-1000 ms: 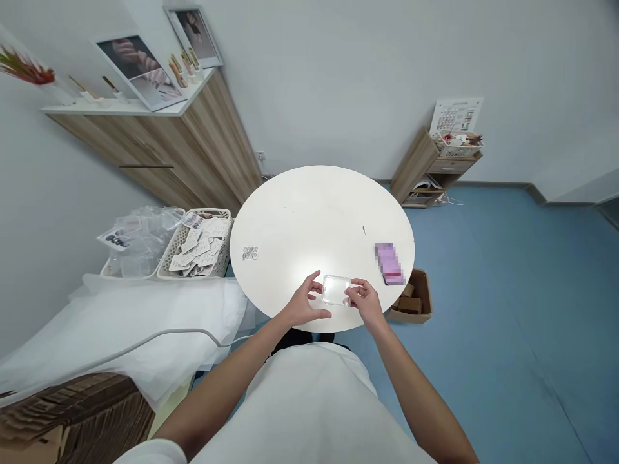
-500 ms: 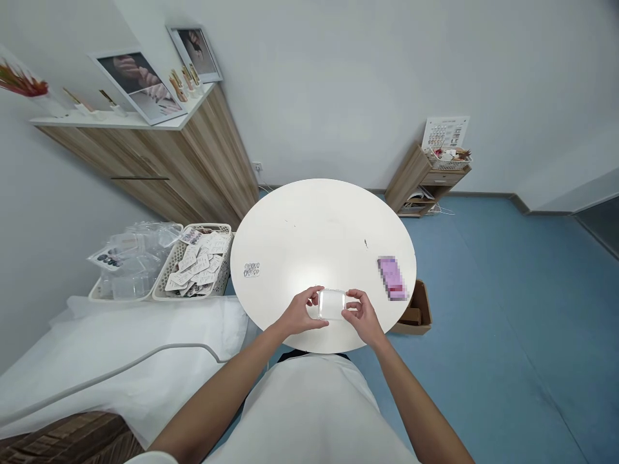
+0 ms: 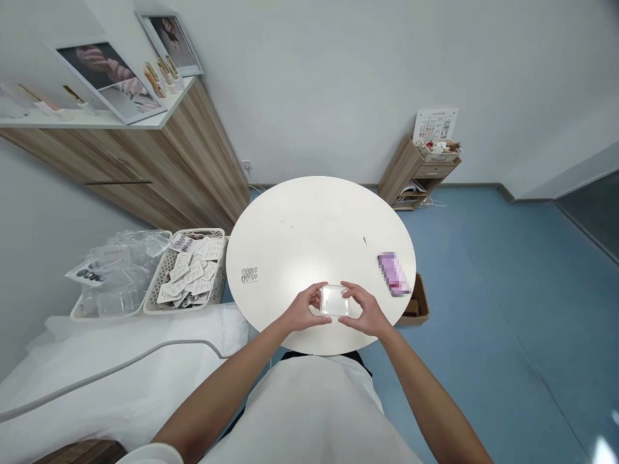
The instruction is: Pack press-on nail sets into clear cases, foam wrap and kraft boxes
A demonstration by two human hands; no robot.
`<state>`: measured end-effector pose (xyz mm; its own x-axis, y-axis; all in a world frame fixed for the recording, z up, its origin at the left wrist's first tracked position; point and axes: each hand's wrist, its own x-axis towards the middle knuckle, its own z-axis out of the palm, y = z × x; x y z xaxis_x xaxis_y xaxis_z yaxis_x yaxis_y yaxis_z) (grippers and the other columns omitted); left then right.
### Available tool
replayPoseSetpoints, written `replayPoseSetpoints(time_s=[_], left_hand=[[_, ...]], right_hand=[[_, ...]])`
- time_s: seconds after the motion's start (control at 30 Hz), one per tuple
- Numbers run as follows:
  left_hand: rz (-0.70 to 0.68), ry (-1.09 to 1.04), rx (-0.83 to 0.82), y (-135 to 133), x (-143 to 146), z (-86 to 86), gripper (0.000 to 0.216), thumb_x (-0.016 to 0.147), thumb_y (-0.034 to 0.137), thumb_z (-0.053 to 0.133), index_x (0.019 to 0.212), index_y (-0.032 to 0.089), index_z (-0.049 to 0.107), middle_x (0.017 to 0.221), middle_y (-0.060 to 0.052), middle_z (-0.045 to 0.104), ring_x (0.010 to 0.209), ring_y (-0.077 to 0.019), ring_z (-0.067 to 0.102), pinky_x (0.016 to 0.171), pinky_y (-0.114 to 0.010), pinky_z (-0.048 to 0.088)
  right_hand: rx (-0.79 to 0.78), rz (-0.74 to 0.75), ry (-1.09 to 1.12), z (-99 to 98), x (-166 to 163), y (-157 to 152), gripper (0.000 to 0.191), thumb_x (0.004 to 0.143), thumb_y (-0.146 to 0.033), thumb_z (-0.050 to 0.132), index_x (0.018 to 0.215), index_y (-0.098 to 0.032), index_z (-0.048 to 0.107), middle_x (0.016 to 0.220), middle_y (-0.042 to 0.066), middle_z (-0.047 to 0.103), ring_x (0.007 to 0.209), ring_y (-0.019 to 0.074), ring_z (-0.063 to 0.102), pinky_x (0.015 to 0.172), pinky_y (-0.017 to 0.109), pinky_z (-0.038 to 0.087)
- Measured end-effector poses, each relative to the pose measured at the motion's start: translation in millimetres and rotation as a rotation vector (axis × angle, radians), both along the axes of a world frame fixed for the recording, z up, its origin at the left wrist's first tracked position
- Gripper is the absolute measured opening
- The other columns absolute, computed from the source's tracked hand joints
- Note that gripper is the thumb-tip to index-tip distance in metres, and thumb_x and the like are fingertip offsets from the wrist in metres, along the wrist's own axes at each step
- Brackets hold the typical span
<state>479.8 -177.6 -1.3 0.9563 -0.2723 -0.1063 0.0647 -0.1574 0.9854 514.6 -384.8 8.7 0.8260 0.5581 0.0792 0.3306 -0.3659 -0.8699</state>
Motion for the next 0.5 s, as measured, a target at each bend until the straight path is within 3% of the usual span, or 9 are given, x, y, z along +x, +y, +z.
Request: replayPoseSetpoints(time_s=[0.2,0.5], left_hand=[[0.031,0.051,-0.095,-3,0,4.9,0.072,0.055,0.025,0.073,0.12,0.02,0.041,0.083,-0.001,0.05,0.072,-0.0112,0.051,0.069,-0.03,0.046],[0.093,0.119,-0.206,-14,1,-1.8,0.073,0.054,0.026,0.075,0.119,0.021,0.043,0.082,-0.001,0.051,0.072,-0.0118,0.053,0.068,-0.03,0.047]], right_hand=[[0.028,0.033,-0.014,0.4,11,2,0.043,0.053,-0.031,0.072,0.091,-0.024,0.054,0.113,0.009,0.055,0.109,0.0263,0.049,0.083,0.039,0.042],[0.067,0.056,0.111,-2.1,23,-4,0.042,0.05,-0.029,0.072,0.089,-0.023,0.056,0.109,0.01,0.056,0.107,0.0266,0.049,0.075,0.034,0.044]])
